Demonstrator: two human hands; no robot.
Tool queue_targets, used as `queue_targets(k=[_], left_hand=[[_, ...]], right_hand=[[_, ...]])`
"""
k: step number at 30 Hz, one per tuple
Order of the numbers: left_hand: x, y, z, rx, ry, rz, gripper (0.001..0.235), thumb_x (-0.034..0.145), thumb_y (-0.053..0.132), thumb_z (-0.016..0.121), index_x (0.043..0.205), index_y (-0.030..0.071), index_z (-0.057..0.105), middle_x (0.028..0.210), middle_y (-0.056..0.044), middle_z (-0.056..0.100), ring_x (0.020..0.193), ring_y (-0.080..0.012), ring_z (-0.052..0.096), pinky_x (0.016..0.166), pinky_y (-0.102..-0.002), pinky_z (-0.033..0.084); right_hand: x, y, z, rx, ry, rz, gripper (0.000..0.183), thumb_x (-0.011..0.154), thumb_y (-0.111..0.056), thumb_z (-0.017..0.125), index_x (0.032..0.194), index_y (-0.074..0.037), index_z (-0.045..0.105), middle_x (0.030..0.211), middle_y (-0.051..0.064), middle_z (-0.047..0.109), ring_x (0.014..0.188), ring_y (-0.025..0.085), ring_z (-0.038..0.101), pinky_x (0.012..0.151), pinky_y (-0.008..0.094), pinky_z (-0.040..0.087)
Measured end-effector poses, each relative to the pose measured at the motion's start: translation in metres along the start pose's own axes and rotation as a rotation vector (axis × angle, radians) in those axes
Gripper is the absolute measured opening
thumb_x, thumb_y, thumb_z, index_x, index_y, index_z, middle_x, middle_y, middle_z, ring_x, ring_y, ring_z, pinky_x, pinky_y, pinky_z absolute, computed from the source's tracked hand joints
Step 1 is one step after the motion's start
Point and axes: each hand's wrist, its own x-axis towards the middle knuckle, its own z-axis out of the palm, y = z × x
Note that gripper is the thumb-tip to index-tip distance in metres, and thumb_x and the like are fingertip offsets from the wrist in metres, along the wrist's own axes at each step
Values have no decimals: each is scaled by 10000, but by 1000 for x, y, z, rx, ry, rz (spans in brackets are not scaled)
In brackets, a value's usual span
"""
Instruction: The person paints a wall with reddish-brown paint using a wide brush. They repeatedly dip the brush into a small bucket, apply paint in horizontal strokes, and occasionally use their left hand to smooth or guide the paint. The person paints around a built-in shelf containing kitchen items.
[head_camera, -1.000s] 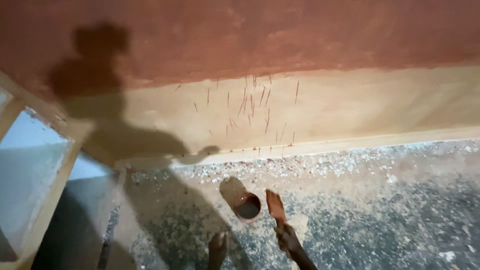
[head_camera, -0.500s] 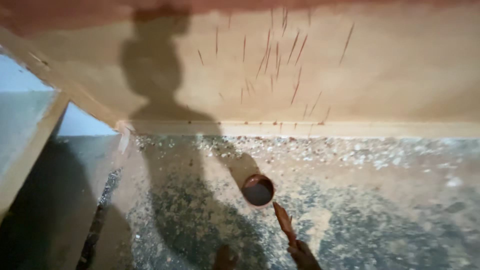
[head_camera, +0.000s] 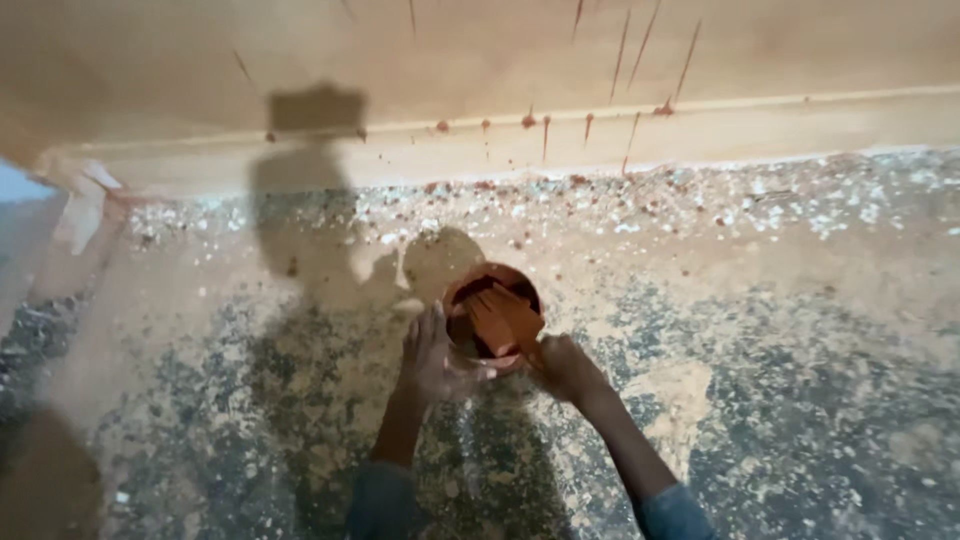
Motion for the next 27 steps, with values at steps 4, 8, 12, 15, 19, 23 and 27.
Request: queue_targets(k=[4,8,12,15,19,23,27], left_hand=[[23,-8,31,-291,151,-21,1513,499,660,922,1577,-29,115,1543,-291,326,1393,-475,339,1131,-554,343],[38,-21,62,-649,262,110,1319,495,485,984,1498,-4,281,1429,-226,465,1309,-390,458,1062,-505,448],[38,-44,61,-1046,154,296,930,641,326,991,1394,41,526,1346,-121,631,1228,-278,629,989,-435,583],[49,-40,60,-1842,-6,-128,865,781,387,939,1426,-42,555,1374,-204,625,1236,-326,619,996,-482,566],[38,-42,68,-632,400,301,1006,587,315,1004,1401,36,484,1314,-143,592,1197,-294,621,947,-450,553],[42,-50,76,-669,416,283,1072,591,304,1000,1456,24,433,1372,-158,553,1242,-324,585,960,-466,538],[45,-43,94,-826,489,406,976,682,275,1000,1474,58,472,1398,-125,570,1284,-292,618,1030,-439,587]], right_hand=[[29,7,12,-228,-67,24,226,918,-210,639,1104,-88,682,935,195,705,886,393,701,715,519,595],[37,17,1,-297,-131,242,388,991,-368,566,1215,-56,621,996,198,723,920,374,740,754,505,604],[50,11,-1,-325,-74,227,442,943,-477,612,1152,-89,655,992,178,713,905,364,726,743,489,593],[51,11,9,-358,66,168,428,925,-419,620,1192,-85,632,902,159,723,818,345,733,667,480,587],[51,10,38,-485,126,100,467,921,-265,620,1338,-58,587,766,114,739,692,263,751,555,410,590],[63,10,49,-545,243,72,160,927,-233,630,972,-129,743,820,69,744,726,218,745,571,386,582],[70,9,51,-566,199,196,161,906,-151,646,819,-167,780,837,65,754,766,219,757,594,364,591]])
